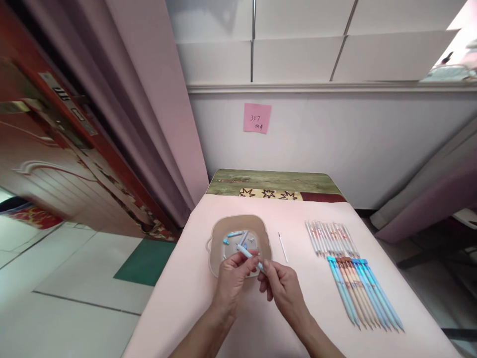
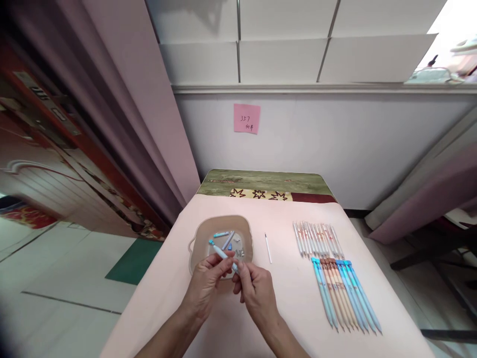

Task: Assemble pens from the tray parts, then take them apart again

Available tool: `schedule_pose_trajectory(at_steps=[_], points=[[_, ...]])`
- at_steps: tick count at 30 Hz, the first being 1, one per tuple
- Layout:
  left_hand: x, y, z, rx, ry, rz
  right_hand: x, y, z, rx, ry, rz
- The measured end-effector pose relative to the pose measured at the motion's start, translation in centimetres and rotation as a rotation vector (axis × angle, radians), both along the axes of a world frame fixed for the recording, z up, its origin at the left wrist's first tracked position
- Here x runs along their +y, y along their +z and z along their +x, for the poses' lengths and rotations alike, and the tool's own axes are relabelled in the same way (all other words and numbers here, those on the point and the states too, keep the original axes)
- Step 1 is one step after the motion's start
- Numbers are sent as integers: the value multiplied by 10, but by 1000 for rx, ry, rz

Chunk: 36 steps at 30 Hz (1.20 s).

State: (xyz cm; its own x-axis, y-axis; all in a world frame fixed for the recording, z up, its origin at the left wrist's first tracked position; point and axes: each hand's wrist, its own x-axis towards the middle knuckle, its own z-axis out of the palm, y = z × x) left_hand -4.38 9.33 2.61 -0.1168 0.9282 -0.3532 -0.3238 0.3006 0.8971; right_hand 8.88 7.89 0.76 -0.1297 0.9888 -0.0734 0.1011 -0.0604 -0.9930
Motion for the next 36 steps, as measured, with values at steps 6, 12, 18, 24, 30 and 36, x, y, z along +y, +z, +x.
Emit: schedule_pose_trajectory(at_steps=[6, 12, 18, 24, 30, 36], points=[[3, -3, -7, -39, 39, 44, 3, 3, 5, -5, 15, 31], [1, 0, -5, -65, -8, 94, -4, 6, 2, 0, 11, 44], [-7, 2, -5, -80, -117, 102, -15, 8, -5, 212, 97, -87], [-15, 3, -4, 44, -131, 220, -13, 8, 9, 238, 159, -41], [-31, 5, 1, 790, -228, 1104, -14, 7, 39, 266, -124, -103], [-39, -6, 13, 1170, -266, 1504, -29, 2, 51, 521, 30, -268]])
